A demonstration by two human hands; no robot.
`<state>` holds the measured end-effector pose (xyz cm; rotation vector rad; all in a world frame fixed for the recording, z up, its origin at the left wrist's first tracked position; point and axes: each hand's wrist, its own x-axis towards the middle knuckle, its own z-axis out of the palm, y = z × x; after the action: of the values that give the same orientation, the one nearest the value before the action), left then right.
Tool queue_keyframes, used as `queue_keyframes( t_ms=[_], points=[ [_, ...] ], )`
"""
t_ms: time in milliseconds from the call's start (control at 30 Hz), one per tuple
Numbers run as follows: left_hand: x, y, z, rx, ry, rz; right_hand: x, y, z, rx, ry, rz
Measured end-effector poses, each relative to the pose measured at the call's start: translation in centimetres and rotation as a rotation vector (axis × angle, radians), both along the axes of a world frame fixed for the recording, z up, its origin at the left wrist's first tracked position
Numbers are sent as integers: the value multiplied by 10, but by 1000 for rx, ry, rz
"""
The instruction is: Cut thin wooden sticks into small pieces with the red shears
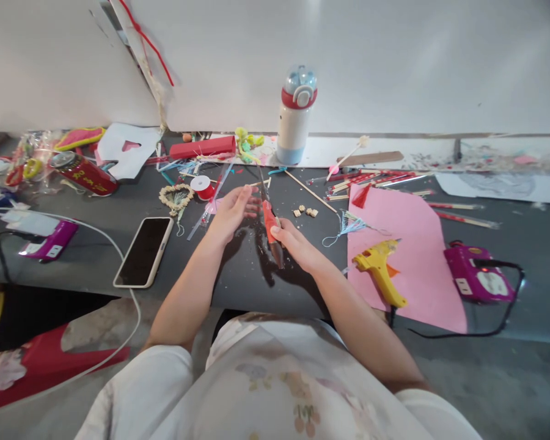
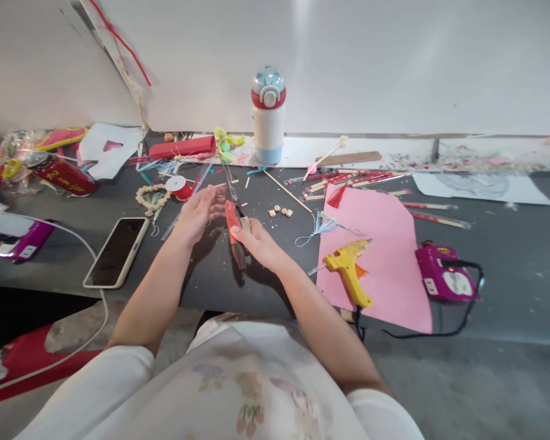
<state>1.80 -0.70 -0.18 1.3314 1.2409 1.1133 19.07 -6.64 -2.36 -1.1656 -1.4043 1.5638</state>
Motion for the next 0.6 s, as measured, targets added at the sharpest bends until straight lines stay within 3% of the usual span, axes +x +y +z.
queue_keyframes(
  t_ms=[100, 300, 500, 600],
  points=[
    [-7, 6, 0, 172, 153, 121, 0, -2, 4, 16, 1, 30],
    [-12, 2, 6, 440, 565, 164, -3, -3, 4, 12, 44, 53],
    [-11, -4, 9, 384, 605, 150, -5, -1, 3, -159, 209, 141],
    [-10, -5, 9, 355, 548, 168, -4, 0, 1, -135, 226, 163]
  ],
)
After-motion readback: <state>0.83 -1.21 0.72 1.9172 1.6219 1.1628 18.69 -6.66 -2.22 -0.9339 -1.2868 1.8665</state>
